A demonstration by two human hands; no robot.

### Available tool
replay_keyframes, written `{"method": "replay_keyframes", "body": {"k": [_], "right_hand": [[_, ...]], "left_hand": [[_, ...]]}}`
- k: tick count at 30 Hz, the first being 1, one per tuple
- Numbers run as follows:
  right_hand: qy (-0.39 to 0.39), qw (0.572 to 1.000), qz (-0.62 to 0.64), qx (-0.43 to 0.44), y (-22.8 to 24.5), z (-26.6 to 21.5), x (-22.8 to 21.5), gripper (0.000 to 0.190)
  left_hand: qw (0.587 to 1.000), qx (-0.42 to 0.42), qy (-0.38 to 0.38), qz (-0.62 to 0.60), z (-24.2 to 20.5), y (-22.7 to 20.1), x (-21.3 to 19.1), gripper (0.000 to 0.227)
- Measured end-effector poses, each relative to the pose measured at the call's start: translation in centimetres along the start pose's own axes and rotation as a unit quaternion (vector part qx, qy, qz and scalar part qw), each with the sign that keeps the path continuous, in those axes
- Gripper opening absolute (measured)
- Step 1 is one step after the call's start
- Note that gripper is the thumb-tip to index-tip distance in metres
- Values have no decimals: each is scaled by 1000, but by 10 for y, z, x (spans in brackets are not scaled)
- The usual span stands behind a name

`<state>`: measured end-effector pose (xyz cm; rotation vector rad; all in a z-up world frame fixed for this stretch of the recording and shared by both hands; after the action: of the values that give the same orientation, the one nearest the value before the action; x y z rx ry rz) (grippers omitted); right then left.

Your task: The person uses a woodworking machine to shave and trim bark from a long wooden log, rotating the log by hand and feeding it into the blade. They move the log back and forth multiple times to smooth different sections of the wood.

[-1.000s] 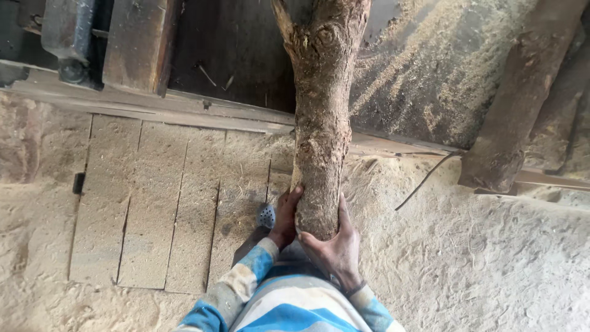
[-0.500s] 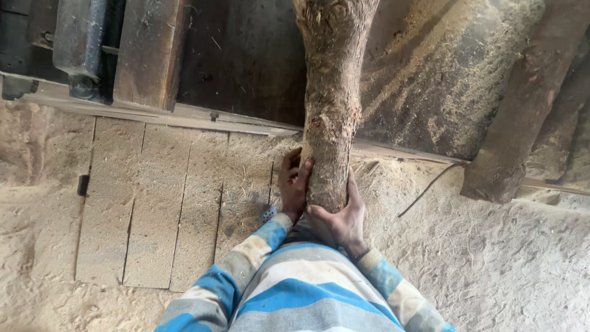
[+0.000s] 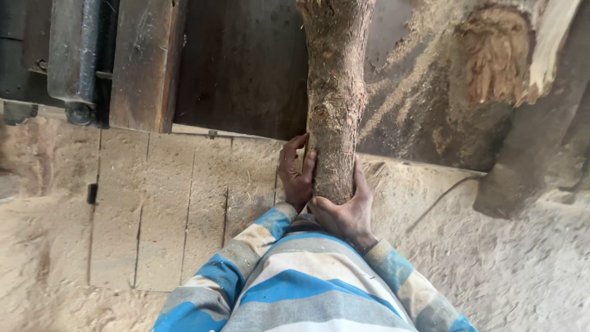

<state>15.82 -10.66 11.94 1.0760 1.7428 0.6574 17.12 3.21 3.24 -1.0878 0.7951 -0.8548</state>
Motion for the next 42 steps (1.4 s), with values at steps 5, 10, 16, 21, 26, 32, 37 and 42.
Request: {"method": "replay_keyframes", "body": {"k": [5,10,16,21,26,32,37,42], "right_hand": [[-11,1000,-5,-13,4,7,0,120],[-1,1000,8,-19,2,23,0,120],[-9,998,-32,-50,4,46,0,128],[34,998,-50,-16,4,69,-6,133],[126,984,-116,-57,5,68,-26,141],[161,974,-159,20,15,92,-45,129],[134,983,-100,-75,38,129,-47,119],[112,977,-108,-144,43,163,-47,118]], "left_hand": [[999,-19,2,-33,8,4,3,36],[999,-24,11,-39,21,17,9,39],[998,17,16,56,42,24,18,41],[993,22,96,69,56,28,13,48],[977,11,208,45,44,12,-17,58],[947,42,315,39,48,0,-22,107],[947,89,294,95,80,7,6,118],[950,117,263,120,93,21,29,128]]}}
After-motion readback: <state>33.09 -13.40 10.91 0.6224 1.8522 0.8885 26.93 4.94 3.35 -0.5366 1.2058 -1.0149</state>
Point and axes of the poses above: each hand's wrist, its own z-axis towards the middle knuckle, its own x-axis out of the palm, y = z × x, the point moved 2 cm from there along z, towards the middle knuckle, and after that the axes turned 13 degrees about x, right-handed, at the moved point
